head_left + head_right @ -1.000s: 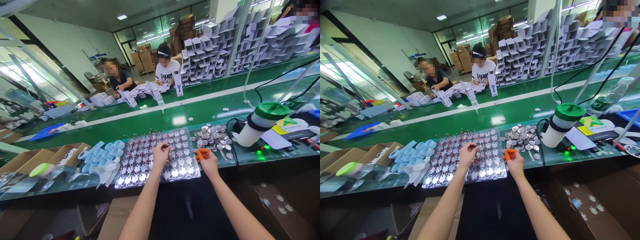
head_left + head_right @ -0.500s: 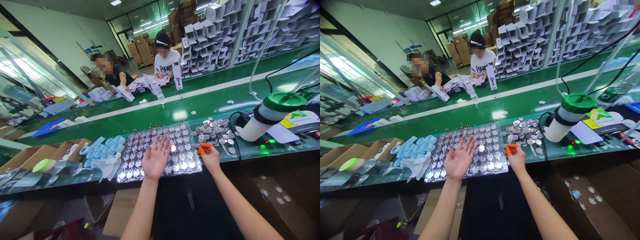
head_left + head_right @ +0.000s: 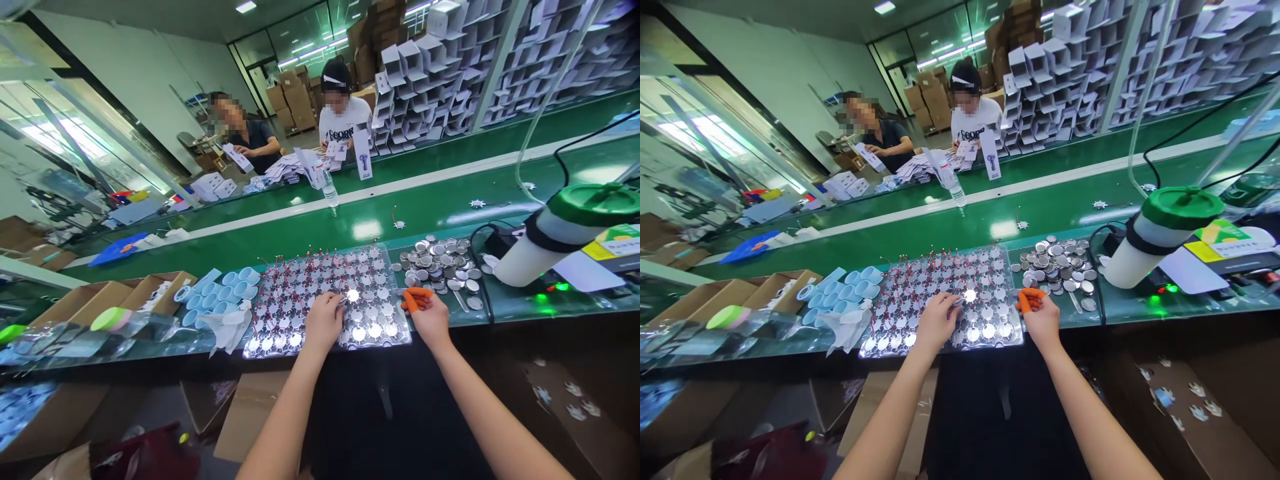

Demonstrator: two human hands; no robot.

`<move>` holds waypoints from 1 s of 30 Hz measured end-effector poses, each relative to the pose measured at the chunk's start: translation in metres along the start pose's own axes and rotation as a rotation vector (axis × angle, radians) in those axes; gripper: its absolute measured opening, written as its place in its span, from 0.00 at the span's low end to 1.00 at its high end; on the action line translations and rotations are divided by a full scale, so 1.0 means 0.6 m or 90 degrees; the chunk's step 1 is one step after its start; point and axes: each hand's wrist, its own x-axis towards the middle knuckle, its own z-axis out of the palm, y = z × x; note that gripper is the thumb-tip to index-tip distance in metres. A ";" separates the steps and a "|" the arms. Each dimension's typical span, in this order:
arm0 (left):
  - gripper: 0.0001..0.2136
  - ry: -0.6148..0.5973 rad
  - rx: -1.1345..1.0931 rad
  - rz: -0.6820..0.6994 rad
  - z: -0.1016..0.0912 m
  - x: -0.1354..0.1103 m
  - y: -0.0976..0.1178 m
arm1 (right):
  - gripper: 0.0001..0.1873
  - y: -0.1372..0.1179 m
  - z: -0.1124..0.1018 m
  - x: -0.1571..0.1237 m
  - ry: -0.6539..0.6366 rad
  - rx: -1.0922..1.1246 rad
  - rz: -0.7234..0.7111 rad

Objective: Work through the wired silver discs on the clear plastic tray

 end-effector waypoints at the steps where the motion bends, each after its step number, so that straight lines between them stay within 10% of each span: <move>1: 0.10 -0.007 -0.002 0.001 0.005 0.004 -0.001 | 0.26 0.000 0.000 0.000 0.000 0.000 0.002; 12: 0.11 -0.207 -0.142 -0.021 -0.026 0.052 0.078 | 0.26 -0.005 0.002 -0.003 0.006 0.013 0.015; 18: 0.13 -0.344 -0.166 -0.092 0.014 0.097 0.059 | 0.25 -0.004 0.000 -0.001 -0.003 0.010 0.011; 30: 0.14 -0.116 -0.212 -0.113 0.003 0.089 0.023 | 0.25 0.002 -0.002 0.000 -0.007 -0.004 0.003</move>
